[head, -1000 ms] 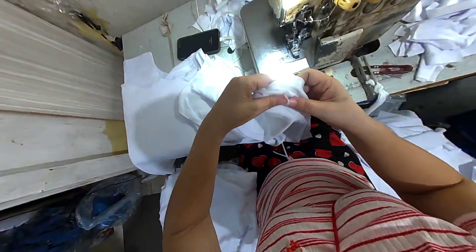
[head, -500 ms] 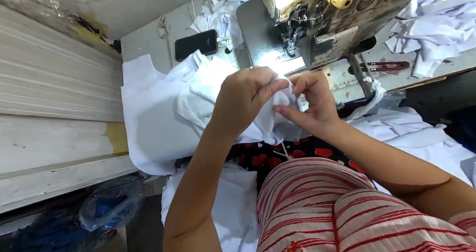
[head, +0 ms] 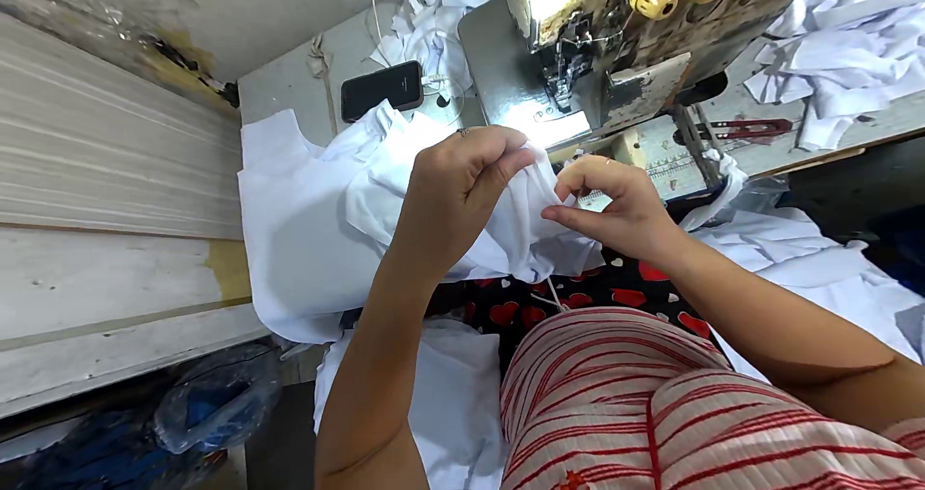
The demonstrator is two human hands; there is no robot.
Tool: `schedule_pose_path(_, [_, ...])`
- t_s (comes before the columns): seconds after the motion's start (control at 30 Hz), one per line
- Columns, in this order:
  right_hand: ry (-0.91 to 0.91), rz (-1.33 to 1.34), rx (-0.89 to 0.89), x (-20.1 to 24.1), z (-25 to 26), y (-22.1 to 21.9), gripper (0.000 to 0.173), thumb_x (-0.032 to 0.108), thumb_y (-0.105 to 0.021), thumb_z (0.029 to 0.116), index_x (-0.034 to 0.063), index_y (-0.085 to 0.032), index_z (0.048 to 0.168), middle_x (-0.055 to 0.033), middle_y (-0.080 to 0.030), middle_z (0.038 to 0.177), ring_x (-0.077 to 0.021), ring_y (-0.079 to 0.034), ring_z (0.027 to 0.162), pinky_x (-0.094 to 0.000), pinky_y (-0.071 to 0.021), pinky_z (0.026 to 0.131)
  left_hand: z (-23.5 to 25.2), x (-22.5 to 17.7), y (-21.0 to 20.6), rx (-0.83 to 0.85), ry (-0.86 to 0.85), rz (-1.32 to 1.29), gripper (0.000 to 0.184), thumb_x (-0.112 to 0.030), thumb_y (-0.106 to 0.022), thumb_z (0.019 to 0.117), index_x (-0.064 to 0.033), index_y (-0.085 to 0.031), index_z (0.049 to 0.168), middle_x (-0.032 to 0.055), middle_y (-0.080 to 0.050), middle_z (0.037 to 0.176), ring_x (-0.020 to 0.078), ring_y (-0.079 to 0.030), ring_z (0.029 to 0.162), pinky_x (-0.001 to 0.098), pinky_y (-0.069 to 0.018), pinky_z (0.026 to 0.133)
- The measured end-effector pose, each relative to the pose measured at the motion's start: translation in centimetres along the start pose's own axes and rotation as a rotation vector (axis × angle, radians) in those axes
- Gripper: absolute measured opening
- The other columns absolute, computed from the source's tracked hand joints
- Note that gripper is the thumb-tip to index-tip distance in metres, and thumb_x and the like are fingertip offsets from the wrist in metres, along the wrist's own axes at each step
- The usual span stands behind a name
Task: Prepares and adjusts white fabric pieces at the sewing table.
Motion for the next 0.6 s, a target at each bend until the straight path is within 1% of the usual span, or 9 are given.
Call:
schedule_pose_path(0.1, [0.005,0.013,0.018,-0.2,-0.5,0.6,0.009,0.018,-0.075,0.0869,0.0087,-0.074,0.085,0.0012,-0.071,0.093,-0.0041,-0.063,0.097,-0.0212,-0.0502,0.089,-0.1,0.0,0.4,0.016,-0.005,-0.004,0.021,-0.011,-0.058,0.1030,0.0026,-0.073,0.099,0.0055,-0.071,0.090,-0.0023,-0.061,0.081,0.0128,-0.0478,0.076])
schedule_pose_path(0.2, [0.018,0.042,0.060,0.2,-0.8,0.9,0.012,0.017,-0.071,0.0917,0.0077,-0.077,0.087,0.0016,-0.072,0.096,-0.0038,-0.061,0.101,-0.0198,-0.0480,0.091,-0.1,0.0,0.6,0.035,-0.005,-0.087,0.020,-0.010,-0.057,0.1030,0.0031,-0.073,0.100,0.0054,-0.073,0.095,-0.0040,-0.063,0.084,0.0121,-0.0500,0.077])
schedule_pose_path(0.3, [0.023,0.109,0.088,0.4,-0.8,1.1,0.014,0.016,-0.065,0.0957,0.0058,-0.074,0.091,0.0018,-0.071,0.097,-0.0034,-0.062,0.102,-0.0205,-0.0493,0.093,-0.1,-0.3,0.7,0.031,0.030,-0.156,0.017,-0.010,-0.060,0.1012,0.0012,-0.069,0.093,-0.0011,-0.067,0.082,-0.0067,-0.057,0.071,0.0088,-0.0465,0.065])
schedule_pose_path(0.37, [0.008,0.158,0.089,0.5,-0.8,1.0,0.010,0.014,-0.065,0.0964,0.0061,-0.067,0.102,0.0052,-0.067,0.095,0.0008,-0.063,0.094,-0.0184,-0.0530,0.087,0.0,-0.2,0.7,0.008,0.024,-0.172,0.016,-0.011,-0.063,0.0998,0.0010,-0.068,0.090,-0.0032,-0.065,0.079,-0.0079,-0.055,0.070,0.0089,-0.0453,0.064])
schedule_pose_path(0.4, [-0.011,0.168,0.097,0.6,-0.8,0.9,0.015,0.014,-0.065,0.0961,0.0061,-0.063,0.109,0.0065,-0.066,0.095,0.0022,-0.062,0.091,-0.0172,-0.0536,0.085,0.0,0.0,0.6,-0.009,0.021,-0.169,0.017,-0.011,-0.064,0.0994,0.0010,-0.068,0.089,-0.0035,-0.064,0.078,-0.0080,-0.054,0.069,0.0089,-0.0443,0.063])
schedule_pose_path(0.47, [-0.042,0.156,0.122,0.7,-0.9,0.6,0.030,0.012,-0.062,0.0956,0.0016,-0.062,0.124,0.0044,-0.065,0.096,0.0013,-0.061,0.090,-0.0170,-0.0529,0.084,-0.1,0.5,0.3,-0.031,0.016,-0.154,0.019,-0.012,-0.063,0.1001,0.0005,-0.068,0.087,-0.0041,-0.062,0.076,-0.0080,-0.052,0.069,0.0089,-0.0425,0.063])
schedule_pose_path(0.5, [-0.047,0.128,0.142,0.6,-0.9,0.4,0.030,0.012,-0.060,0.0970,0.0004,-0.063,0.125,0.0027,-0.064,0.098,0.0002,-0.060,0.092,-0.0175,-0.0522,0.086,-0.1,0.7,0.2,-0.034,0.015,-0.141,0.020,-0.013,-0.062,0.1009,0.0003,-0.068,0.088,-0.0036,-0.063,0.078,-0.0073,-0.054,0.071,0.0098,-0.0434,0.065])
schedule_pose_path(0.57, [-0.052,0.101,0.142,0.4,-1.2,0.0,0.019,0.013,-0.056,0.0987,0.0019,-0.069,0.107,0.0002,-0.067,0.098,-0.0022,-0.061,0.098,-0.0200,-0.0508,0.090,-0.3,1.2,-0.1,-0.027,0.036,-0.121,0.023,-0.015,-0.059,0.1027,0.0002,-0.071,0.091,-0.0005,-0.068,0.084,-0.0037,-0.058,0.080,0.0145,-0.0460,0.074])
schedule_pose_path(0.6, [-0.081,0.111,0.133,0.2,-1.4,-0.2,0.019,0.013,-0.054,0.1004,0.0027,-0.070,0.102,0.0003,-0.066,0.098,-0.0016,-0.062,0.097,-0.0187,-0.0518,0.088,-0.5,1.5,-0.2,-0.025,0.058,-0.134,0.023,-0.015,-0.058,0.1034,0.0007,-0.072,0.094,0.0008,-0.070,0.087,-0.0022,-0.060,0.083,0.0167,-0.0466,0.078])
Point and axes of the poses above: each hand's wrist, its own z-axis towards the middle knuckle, its own y-axis out of the back of the hand, x = y × z, the point moved 5 cm from there along z, towards the middle knuckle
